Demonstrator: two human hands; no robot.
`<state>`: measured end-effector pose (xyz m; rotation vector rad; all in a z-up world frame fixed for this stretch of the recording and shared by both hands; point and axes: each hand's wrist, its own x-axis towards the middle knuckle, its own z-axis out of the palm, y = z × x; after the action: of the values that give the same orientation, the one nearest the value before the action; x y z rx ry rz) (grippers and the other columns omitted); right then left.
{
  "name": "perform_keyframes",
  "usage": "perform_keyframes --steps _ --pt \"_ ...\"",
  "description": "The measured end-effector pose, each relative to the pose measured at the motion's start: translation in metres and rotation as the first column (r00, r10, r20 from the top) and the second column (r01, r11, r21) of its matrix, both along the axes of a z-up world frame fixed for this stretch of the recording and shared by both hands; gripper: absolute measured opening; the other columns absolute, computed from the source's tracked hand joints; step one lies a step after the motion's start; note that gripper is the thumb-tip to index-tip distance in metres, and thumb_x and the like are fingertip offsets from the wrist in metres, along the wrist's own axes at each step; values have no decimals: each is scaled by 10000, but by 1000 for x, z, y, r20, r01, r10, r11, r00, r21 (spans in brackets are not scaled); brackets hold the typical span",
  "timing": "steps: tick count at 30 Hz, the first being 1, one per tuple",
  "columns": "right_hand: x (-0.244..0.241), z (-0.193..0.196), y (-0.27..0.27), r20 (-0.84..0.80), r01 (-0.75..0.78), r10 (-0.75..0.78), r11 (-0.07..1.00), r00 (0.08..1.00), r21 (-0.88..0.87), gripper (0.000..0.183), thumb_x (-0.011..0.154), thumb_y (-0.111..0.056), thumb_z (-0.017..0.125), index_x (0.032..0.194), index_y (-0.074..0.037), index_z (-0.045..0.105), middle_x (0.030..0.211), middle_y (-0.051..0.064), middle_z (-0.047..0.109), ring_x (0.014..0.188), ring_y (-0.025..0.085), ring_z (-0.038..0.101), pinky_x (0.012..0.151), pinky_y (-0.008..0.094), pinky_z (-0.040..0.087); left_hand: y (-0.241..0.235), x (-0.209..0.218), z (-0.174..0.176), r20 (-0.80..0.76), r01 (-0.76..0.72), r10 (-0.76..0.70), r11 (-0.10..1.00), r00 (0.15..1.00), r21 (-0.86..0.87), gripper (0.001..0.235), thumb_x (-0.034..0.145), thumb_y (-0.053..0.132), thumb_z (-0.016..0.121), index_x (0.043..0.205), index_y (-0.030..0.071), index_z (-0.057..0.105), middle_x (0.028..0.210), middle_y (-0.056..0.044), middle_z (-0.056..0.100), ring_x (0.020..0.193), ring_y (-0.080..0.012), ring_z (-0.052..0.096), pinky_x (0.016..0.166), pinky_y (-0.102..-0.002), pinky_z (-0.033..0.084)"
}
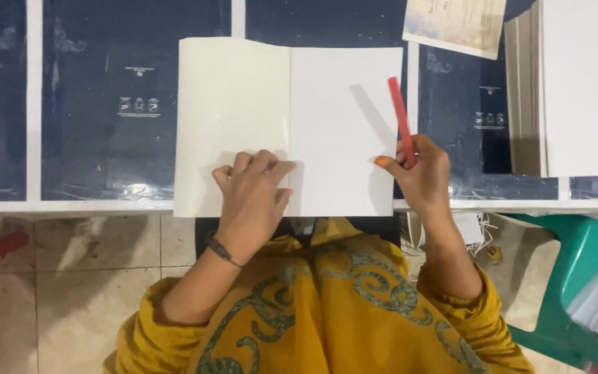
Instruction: Assembling invitations by folding printed cards, inserting paper inserts, and using a creasing tool to flatten the folds.
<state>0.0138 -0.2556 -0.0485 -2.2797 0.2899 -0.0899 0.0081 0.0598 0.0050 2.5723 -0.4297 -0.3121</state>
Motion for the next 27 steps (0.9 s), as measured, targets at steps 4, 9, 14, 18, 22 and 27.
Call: perform_keyframes --steps 4,9,14,18,22,27 --pt "-1 10 11 -57 28 -31 999 998 -45 404 774 -210 964 1000 -4 701 744 69 682 607 164 614 659 311 529 -3 -9 8 24 29 -29 1000 999 -1 388 874 70 738 1260 101 728 1132 -105 640 1049 -283 505 940 -543 260" --pt "-1 -8 3 -42 -4 -7 971 999 -240 514 742 -367 987 936 3 688 718 155 646 672 349 651 722 432 520 1 -64 3 -135 24 -179 681 975 -732 195 956 65 588 1098 43 721 1022 -172 732 965 -414 713 858 -479 551" --pt "-1 7 11 -66 8 -18 989 998 -146 455 804 -260 977 1010 17 681 788 123 680 670 258 644 714 376 522 46 -95 -69 -458 -428 -149 196 877 -883 570 951 43 626 1504 14 491 1275 -259 685 1173 -348 681 999 -433 556" --pt "6 15 21 -98 15 -33 984 995 -176 472 815 -302 969 1044 -6 681 791 74 699 672 223 655 723 356 524 48 -70 -52 -446 -438 99 -96 889 -894 596 966 56 625 1525 30 420 1119 -93 725 1180 -220 673 1173 -518 434" --pt "9 18 24 -102 26 -44 984 994 -176 452 821 -277 950 1051 6 683 804 76 719 683 237 671 718 367 533 46 -43 -77 -404 -361 229 -208 886 -909 263 742 -210 503 907 -76 657 784 -147 592 741 -209 628 759 -297 543" --pt "-4 6 10 -117 69 -88 985 989 -158 474 767 -307 963 1011 -1 695 759 68 719 670 241 684 692 374 545 93 -26 -27 4 54 124 -407 992 -912 753 904 23 512 1587 333 446 1733 -299 137 1523 -497 309 1185 -717 338"
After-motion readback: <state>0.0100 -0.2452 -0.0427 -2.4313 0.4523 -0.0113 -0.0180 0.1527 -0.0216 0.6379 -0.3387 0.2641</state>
